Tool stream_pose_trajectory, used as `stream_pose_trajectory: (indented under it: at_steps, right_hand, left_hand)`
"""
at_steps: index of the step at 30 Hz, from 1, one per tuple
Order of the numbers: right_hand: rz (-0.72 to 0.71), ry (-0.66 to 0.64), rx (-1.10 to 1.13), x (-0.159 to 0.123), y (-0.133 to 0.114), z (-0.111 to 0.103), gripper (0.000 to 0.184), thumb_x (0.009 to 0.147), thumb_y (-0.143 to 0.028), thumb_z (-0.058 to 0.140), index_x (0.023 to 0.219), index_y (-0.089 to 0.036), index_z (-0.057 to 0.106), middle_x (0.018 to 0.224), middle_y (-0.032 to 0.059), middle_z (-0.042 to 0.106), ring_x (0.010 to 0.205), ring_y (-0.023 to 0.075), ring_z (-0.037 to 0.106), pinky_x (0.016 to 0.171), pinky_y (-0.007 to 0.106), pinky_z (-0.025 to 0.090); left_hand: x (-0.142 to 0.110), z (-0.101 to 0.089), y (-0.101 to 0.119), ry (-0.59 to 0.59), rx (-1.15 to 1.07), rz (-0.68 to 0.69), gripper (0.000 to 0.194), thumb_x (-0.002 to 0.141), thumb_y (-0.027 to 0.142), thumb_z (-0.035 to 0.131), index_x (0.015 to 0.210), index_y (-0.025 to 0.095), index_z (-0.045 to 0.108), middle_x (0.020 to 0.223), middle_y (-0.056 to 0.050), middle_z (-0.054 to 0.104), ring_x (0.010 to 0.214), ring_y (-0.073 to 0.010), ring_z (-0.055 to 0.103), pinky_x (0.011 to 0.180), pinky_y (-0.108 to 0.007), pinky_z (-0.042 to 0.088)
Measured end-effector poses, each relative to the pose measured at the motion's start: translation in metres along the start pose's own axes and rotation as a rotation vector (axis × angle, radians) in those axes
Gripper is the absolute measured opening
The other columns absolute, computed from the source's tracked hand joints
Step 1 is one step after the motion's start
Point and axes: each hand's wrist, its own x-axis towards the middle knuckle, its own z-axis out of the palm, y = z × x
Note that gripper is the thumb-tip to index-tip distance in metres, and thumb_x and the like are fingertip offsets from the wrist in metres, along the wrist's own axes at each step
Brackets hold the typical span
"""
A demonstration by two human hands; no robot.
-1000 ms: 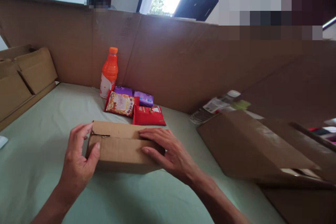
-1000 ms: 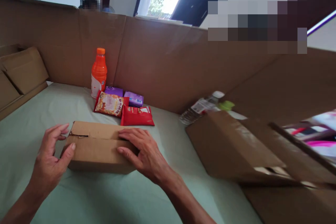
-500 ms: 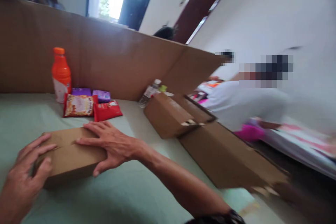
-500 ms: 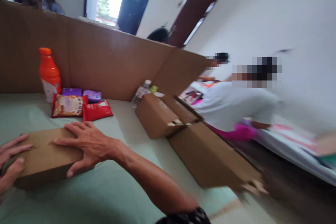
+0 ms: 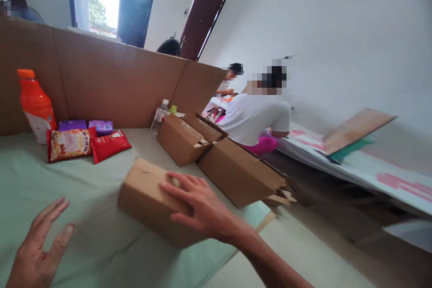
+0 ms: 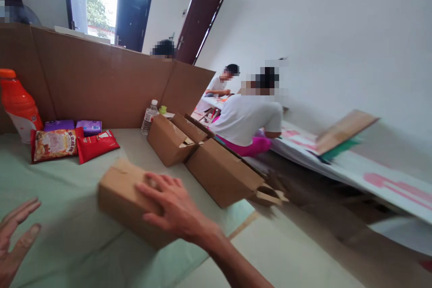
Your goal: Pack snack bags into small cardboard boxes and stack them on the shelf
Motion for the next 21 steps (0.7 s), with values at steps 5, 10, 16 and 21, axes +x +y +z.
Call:
stream_pose_trajectory:
  at_steps: [5, 10, 16, 21]
  right_hand:
    - [0.454, 0.151, -0.236, -0.078, 0.096, 0.009, 0.052, 0.089, -0.044, 0.060, 0.140, -0.033, 0.060, 0.142, 0.0122, 0.058, 0.113, 0.0357, 0.062, 0.088, 0.054, 0.051]
    - [0.628, 0.168, -0.301, -0.073, 0.135, 0.009, 0.054, 0.093, -0.049, 0.053, 0.142, -0.028, 0.057, 0.139, 0.0151, 0.060, 0.111, 0.0379, 0.064, 0.086, 0.057, 0.052]
    - [0.624, 0.278, -0.454, -0.050, 0.124, 0.004, 0.054, 0.095, -0.046, 0.052, 0.143, -0.021, 0.053, 0.142, 0.0224, 0.055, 0.128, 0.0452, 0.052, 0.094, 0.064, 0.046]
    - [0.250, 0.647, -0.466, -0.037, 0.057, 0.029, 0.082, 0.093, -0.039, 0.063, 0.161, -0.033, 0.019, 0.162, 0.0188, 0.030, 0.145, 0.0478, 0.033, 0.109, 0.068, 0.033]
  left_hand:
    - [-0.016, 0.023, -0.011, 0.016, 0.067, 0.110, 0.031, 0.090, 0.053, 0.055, 0.101, 0.032, 0.075, 0.111, -0.003, 0.076, 0.099, -0.0272, 0.074, 0.081, -0.041, 0.065]
    - [-0.020, 0.040, -0.020, -0.059, 0.044, 0.155, 0.027, 0.087, 0.047, 0.057, 0.094, 0.032, 0.078, 0.104, -0.003, 0.079, 0.094, -0.0261, 0.075, 0.074, -0.038, 0.066]
    - [-0.025, 0.044, -0.041, -0.134, 0.036, 0.234, 0.024, 0.087, 0.045, 0.059, 0.095, 0.032, 0.078, 0.103, -0.003, 0.079, 0.094, -0.0253, 0.076, 0.080, -0.038, 0.065]
    - [-0.040, 0.021, 0.001, -0.302, 0.068, 0.133, 0.026, 0.082, 0.022, 0.060, 0.102, 0.026, 0.076, 0.112, -0.008, 0.077, 0.108, -0.0263, 0.072, 0.095, -0.044, 0.060]
